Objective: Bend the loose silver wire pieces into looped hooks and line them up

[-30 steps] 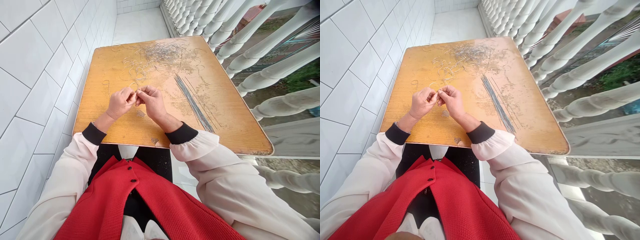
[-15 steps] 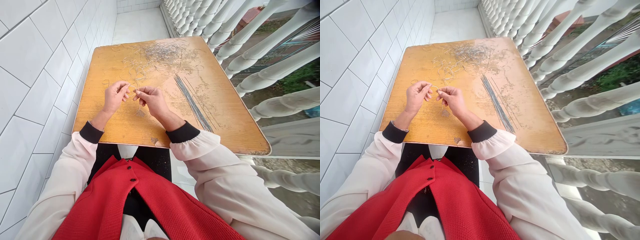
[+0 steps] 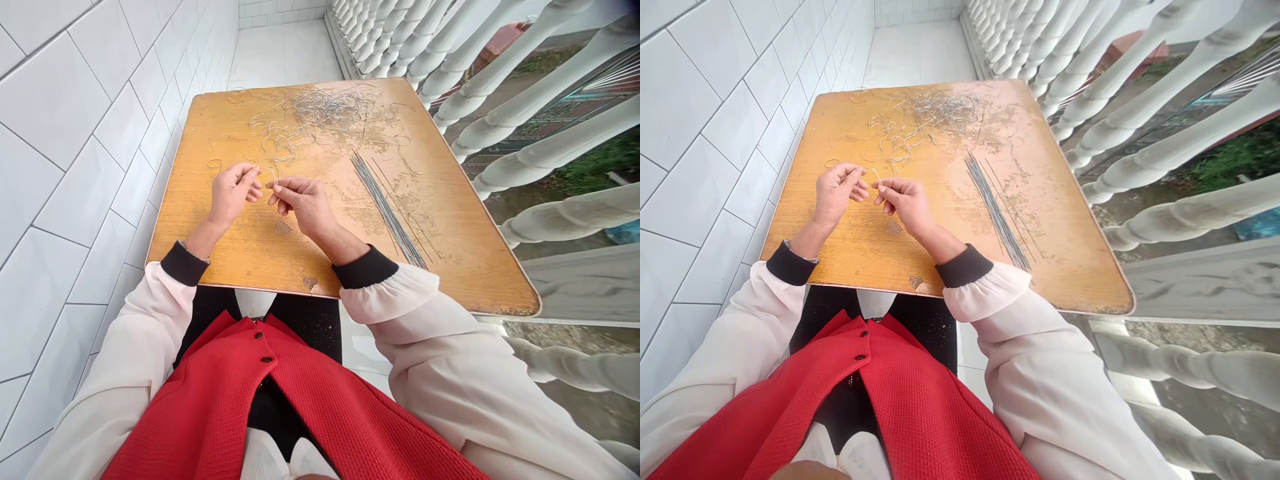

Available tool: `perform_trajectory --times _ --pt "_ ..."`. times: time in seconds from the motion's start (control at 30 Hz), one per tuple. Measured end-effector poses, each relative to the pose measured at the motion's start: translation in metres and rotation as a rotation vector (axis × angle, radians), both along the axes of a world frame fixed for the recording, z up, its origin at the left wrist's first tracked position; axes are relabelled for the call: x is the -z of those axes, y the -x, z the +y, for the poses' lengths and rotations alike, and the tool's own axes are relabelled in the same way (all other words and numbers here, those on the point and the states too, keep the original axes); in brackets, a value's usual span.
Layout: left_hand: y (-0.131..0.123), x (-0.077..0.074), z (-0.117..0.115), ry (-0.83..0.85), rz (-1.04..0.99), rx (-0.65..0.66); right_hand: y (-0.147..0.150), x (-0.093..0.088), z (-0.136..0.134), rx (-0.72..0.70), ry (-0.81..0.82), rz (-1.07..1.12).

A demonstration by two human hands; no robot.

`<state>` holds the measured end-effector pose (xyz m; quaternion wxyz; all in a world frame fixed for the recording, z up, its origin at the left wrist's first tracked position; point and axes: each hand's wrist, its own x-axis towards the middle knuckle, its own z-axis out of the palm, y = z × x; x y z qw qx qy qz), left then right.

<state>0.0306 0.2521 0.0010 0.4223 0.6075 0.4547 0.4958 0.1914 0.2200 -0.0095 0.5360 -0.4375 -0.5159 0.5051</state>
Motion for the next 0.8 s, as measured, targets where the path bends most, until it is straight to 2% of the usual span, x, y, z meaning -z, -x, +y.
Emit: perform_trajectory --times 0.23,0.5,0.63,0.8 --pt "-0.0042 -0.0039 -0.0032 0.132 -0.049 -0.002 0.0016 0.0025 -0.001 -0.024 -0.011 0.047" --pt "-0.0018 0.0019 -0.0002 0.046 0.041 0.009 0.0012 -0.0014 -0.0024 -0.057 0.001 0.007" --pt "0.0003 0.0039 0.0003 0.007 0.038 0.046 0.0021 -0.0044 -0.0032 -0.042 0.007 -0.012" --pt "0.0039 0.0023 0.0012 0.003 0.053 0.016 0.001 -0.0064 -0.0025 0.019 0.01 0.007"
